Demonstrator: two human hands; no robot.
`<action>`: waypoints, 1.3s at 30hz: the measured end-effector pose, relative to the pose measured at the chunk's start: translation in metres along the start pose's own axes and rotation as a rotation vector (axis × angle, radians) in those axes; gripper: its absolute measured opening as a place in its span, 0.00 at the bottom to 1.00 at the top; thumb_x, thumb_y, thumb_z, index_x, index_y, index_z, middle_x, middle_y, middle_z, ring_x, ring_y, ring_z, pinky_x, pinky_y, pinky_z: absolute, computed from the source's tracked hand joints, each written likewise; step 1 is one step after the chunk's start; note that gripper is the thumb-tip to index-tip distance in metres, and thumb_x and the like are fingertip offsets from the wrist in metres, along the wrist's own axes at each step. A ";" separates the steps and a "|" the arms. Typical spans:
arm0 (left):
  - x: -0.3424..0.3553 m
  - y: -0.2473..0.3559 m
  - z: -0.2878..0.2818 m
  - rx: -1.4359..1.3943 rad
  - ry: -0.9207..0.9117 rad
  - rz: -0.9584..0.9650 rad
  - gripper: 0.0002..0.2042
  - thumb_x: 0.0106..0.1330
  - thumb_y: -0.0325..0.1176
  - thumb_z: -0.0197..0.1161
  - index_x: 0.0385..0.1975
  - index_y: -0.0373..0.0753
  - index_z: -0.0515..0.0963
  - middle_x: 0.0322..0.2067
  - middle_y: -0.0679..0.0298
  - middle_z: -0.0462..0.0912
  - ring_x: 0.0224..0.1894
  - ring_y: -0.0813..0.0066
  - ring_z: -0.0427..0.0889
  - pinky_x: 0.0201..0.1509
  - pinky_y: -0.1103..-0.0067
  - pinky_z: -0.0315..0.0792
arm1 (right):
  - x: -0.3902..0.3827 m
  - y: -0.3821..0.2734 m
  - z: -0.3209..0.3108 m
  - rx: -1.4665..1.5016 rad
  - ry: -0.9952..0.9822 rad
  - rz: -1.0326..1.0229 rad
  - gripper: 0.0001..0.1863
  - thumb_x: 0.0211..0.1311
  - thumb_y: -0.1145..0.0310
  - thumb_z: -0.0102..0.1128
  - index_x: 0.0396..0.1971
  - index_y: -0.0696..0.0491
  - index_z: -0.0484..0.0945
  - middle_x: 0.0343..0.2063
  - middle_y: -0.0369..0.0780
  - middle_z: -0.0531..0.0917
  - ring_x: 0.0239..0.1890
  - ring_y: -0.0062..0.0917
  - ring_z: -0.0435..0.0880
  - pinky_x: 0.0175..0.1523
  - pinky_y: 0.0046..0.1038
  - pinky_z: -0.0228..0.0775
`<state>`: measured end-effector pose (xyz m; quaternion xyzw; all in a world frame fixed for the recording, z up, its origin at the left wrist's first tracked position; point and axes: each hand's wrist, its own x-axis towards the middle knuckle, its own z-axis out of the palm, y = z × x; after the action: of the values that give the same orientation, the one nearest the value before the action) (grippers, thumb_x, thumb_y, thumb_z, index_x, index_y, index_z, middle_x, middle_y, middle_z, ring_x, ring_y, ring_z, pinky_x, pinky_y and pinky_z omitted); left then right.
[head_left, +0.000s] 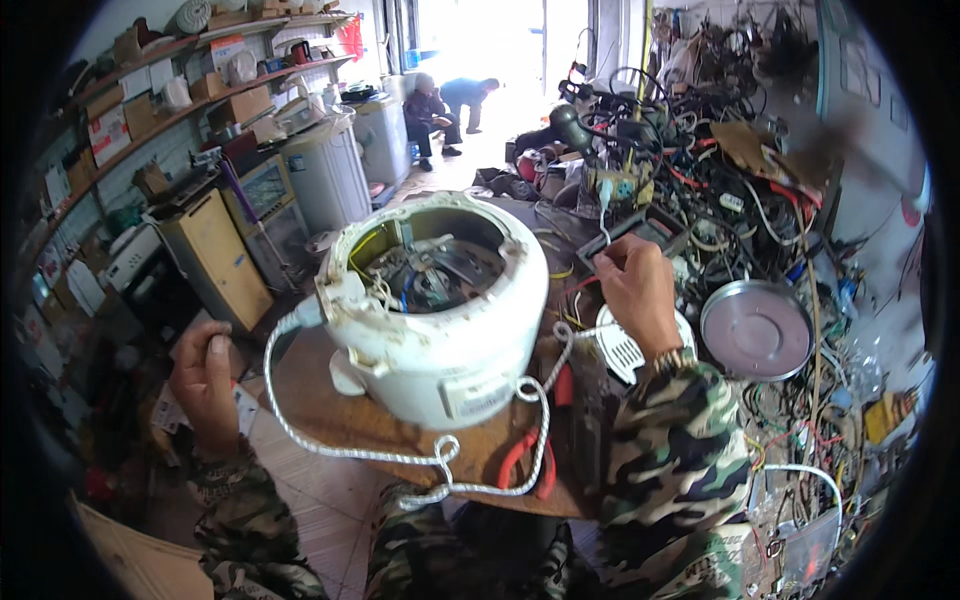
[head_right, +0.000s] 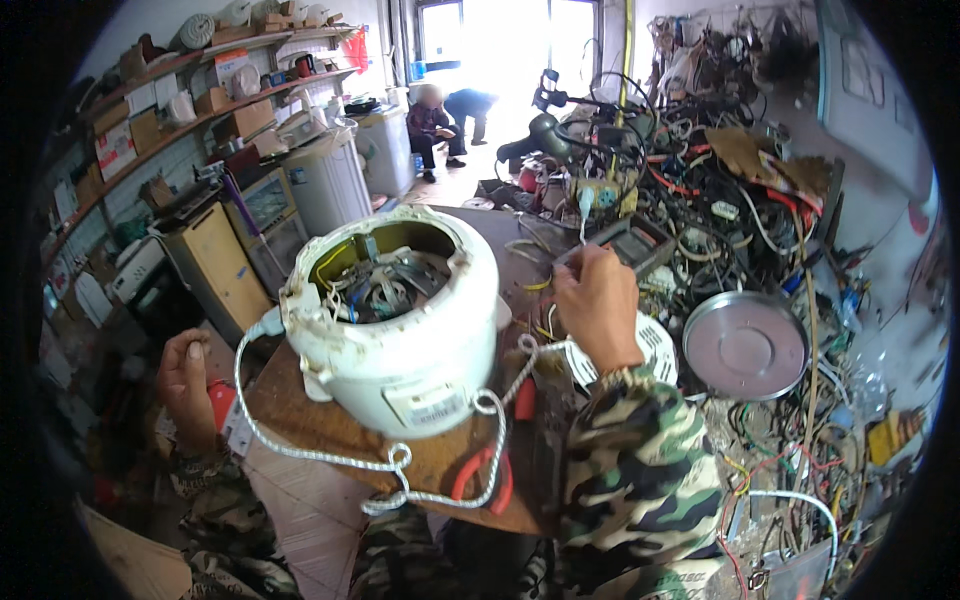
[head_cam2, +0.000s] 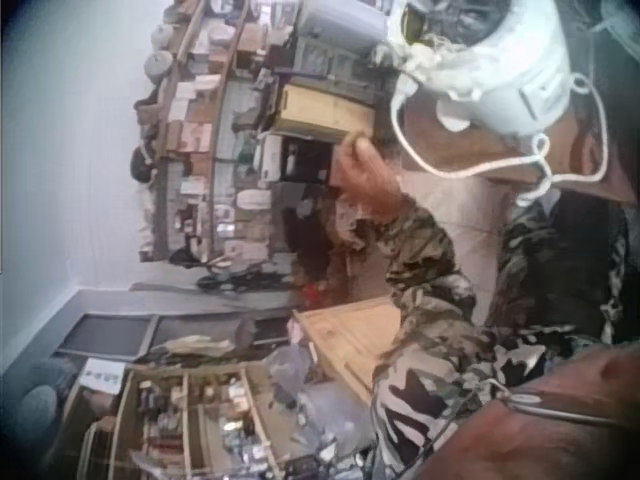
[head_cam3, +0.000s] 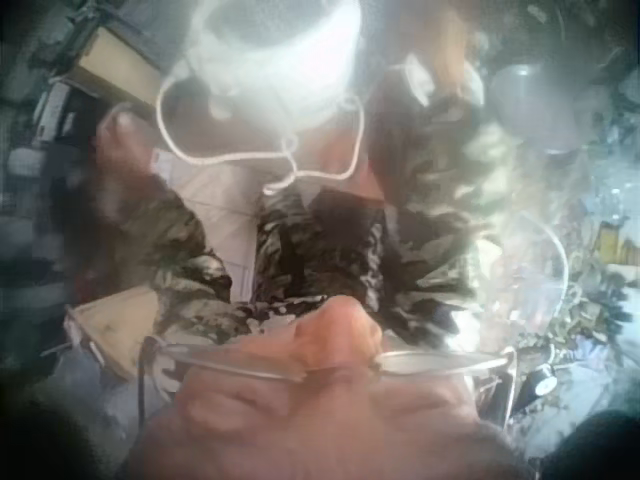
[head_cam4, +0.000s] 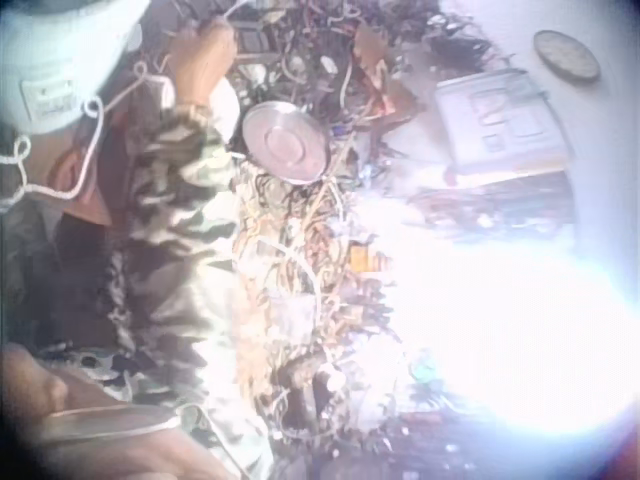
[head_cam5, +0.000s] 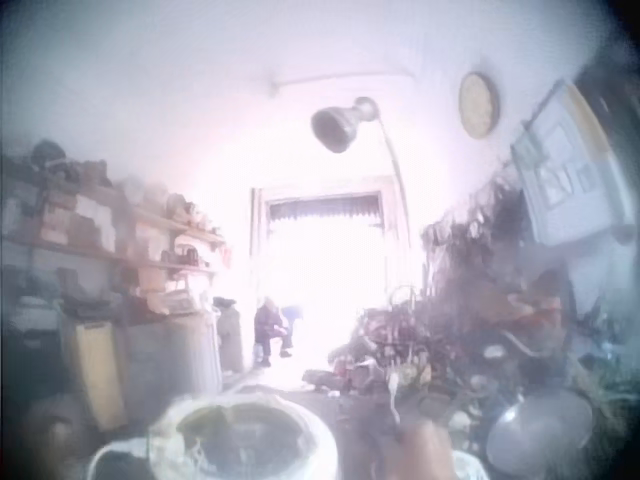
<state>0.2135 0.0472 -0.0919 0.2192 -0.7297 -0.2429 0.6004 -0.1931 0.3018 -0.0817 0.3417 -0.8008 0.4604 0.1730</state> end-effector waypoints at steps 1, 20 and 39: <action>0.000 -0.022 0.024 -0.096 -0.001 -0.081 0.07 0.74 0.22 0.53 0.43 0.33 0.80 0.36 0.67 0.81 0.35 0.82 0.77 0.39 0.82 0.71 | 0.024 0.019 -0.016 -0.176 0.039 0.008 0.13 0.61 0.64 0.67 0.30 0.61 0.84 0.30 0.56 0.86 0.38 0.56 0.86 0.44 0.48 0.76; 0.009 -0.079 0.047 0.034 -0.757 -0.403 0.05 0.62 0.29 0.71 0.30 0.35 0.84 0.25 0.56 0.85 0.26 0.65 0.85 0.32 0.72 0.76 | 0.175 0.094 0.060 -0.719 -0.182 0.358 0.28 0.58 0.42 0.71 0.33 0.57 0.87 0.32 0.55 0.86 0.38 0.55 0.87 0.41 0.54 0.78; 0.142 0.006 0.187 -0.228 -1.168 -0.663 0.33 0.77 0.49 0.58 0.69 0.27 0.65 0.63 0.41 0.75 0.66 0.53 0.75 0.70 0.67 0.67 | -0.044 -0.143 -0.006 0.221 -0.318 0.773 0.47 0.69 0.40 0.61 0.72 0.64 0.61 0.65 0.59 0.72 0.69 0.49 0.72 0.72 0.43 0.63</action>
<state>0.0039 -0.0182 -0.0092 0.1995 -0.7982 -0.5680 0.0209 -0.0609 0.2753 -0.0159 0.0997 -0.8324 0.5162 -0.1754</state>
